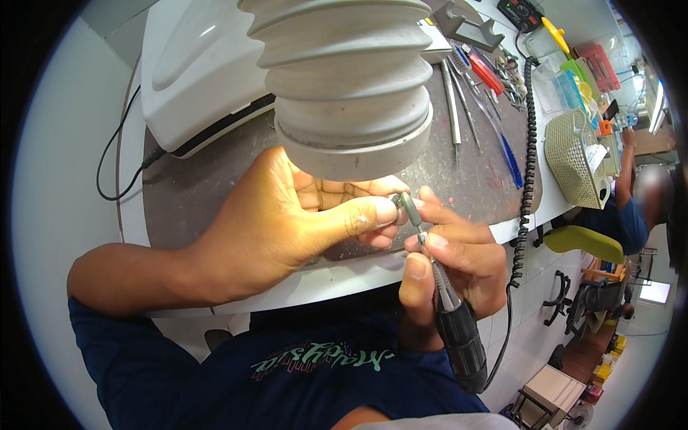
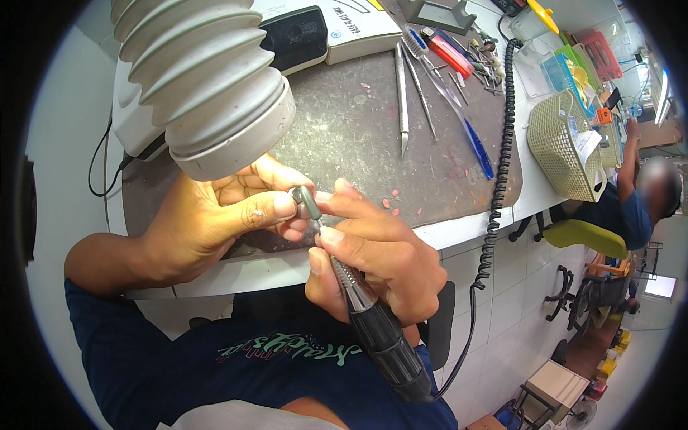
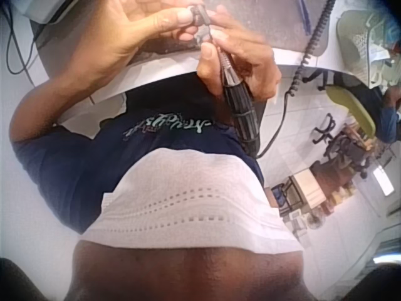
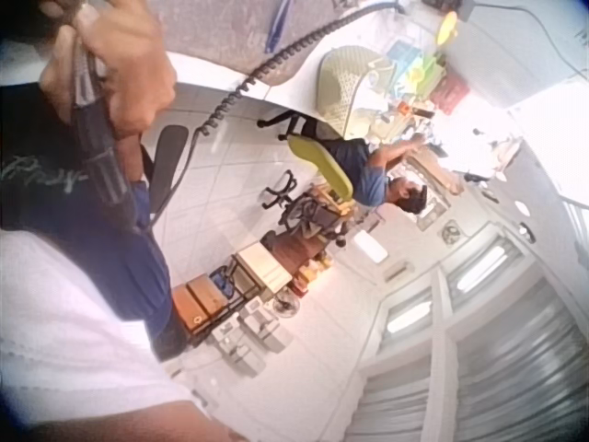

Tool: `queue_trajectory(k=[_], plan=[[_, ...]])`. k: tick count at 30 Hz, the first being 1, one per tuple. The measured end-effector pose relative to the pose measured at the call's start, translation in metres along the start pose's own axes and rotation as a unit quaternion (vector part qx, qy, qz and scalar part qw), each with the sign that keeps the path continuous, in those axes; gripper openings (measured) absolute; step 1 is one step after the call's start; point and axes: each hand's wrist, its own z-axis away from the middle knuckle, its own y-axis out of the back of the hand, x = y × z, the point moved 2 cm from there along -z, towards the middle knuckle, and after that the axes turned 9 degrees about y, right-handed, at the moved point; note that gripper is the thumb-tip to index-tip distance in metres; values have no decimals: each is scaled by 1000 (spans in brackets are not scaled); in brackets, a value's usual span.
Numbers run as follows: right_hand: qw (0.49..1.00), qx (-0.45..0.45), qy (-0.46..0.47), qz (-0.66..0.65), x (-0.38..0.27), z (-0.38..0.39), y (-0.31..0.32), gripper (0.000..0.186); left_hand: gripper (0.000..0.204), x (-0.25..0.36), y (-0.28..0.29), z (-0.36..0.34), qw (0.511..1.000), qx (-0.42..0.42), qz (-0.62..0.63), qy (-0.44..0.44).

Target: The person uses a rotary tool to grind a small component under a magnifying lamp, then applies glue from a tube to the tool's tip and continues working on the component. The workspace includes various tools and a second person is visible in the background.

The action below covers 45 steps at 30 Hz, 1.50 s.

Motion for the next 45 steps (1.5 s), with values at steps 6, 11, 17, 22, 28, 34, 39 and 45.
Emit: queue_trajectory(k=[6,11,17,22,28,34,39,45], plan=[[1000,-3,7,1,0,-1,0,22,25,-2,-1,-1,1000,-9,12,-16],[1000,7,-1,8,0,0,0,22,25,2,-2,1,1000,3,3,3],[1000,23,0,8,0,2,3,24,26,3,-3,1,1000,1,21,-4],[1000,14,9,3,1,0,3,25,27,3,-4,1,999,-3,10,-34],[1000,-16,10,9,0,0,3,25,26,1,-1,0,999,-12,34,-32],[999,-34,25,-18,1,0,8,28,24,3,-3,1,999,-11,37,-37],[996,-78,30,-17,-6,-5,8,28,25,2,-2,-2,998,4,5,-57],[997,-64,29,-10,-5,-5,5,28,26,1,-3,0,999,15,10,-40]])
